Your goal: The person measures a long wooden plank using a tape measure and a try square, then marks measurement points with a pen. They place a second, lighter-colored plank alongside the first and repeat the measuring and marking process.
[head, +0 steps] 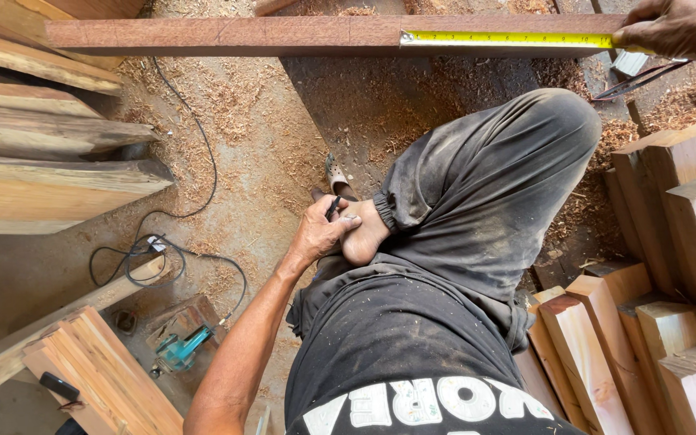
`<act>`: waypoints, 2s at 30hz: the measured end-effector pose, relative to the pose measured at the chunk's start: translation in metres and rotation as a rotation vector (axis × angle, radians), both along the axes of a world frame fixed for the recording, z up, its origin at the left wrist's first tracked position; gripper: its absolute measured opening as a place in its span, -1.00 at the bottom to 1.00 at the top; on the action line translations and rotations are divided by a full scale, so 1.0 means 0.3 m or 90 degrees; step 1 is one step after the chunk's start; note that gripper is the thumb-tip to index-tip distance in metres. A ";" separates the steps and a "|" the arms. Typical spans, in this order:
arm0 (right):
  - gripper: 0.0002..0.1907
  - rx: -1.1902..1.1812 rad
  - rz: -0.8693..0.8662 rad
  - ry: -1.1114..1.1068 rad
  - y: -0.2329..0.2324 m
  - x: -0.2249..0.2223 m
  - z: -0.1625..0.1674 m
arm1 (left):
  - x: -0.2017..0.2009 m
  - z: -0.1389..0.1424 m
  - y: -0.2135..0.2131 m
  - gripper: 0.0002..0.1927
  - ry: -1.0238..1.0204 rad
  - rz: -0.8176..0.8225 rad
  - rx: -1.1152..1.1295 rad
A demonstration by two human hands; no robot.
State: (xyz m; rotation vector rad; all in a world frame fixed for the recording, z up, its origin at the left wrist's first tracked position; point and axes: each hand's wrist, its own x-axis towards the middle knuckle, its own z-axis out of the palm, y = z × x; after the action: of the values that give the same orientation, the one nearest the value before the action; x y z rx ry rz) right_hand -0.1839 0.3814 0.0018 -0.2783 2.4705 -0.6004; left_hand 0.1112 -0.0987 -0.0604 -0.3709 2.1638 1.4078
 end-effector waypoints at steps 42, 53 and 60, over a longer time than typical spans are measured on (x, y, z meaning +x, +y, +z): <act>-0.52 0.034 0.080 -0.015 0.050 -0.036 -0.075 | -0.047 -0.028 0.015 -0.56 -0.022 -0.038 -0.017; -0.54 -0.027 0.056 -0.039 0.062 -0.041 -0.098 | -0.055 -0.033 0.014 -0.54 -0.033 -0.023 0.000; -0.51 0.009 0.055 -0.031 0.075 -0.062 -0.114 | -0.065 -0.039 0.010 -0.55 -0.028 -0.031 -0.004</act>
State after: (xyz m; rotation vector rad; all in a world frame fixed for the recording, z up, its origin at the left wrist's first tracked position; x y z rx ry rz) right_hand -0.2025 0.4039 -0.0325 -0.3585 2.4013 -0.5469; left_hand 0.0916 -0.0958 -0.0720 -0.3466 2.1284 1.3534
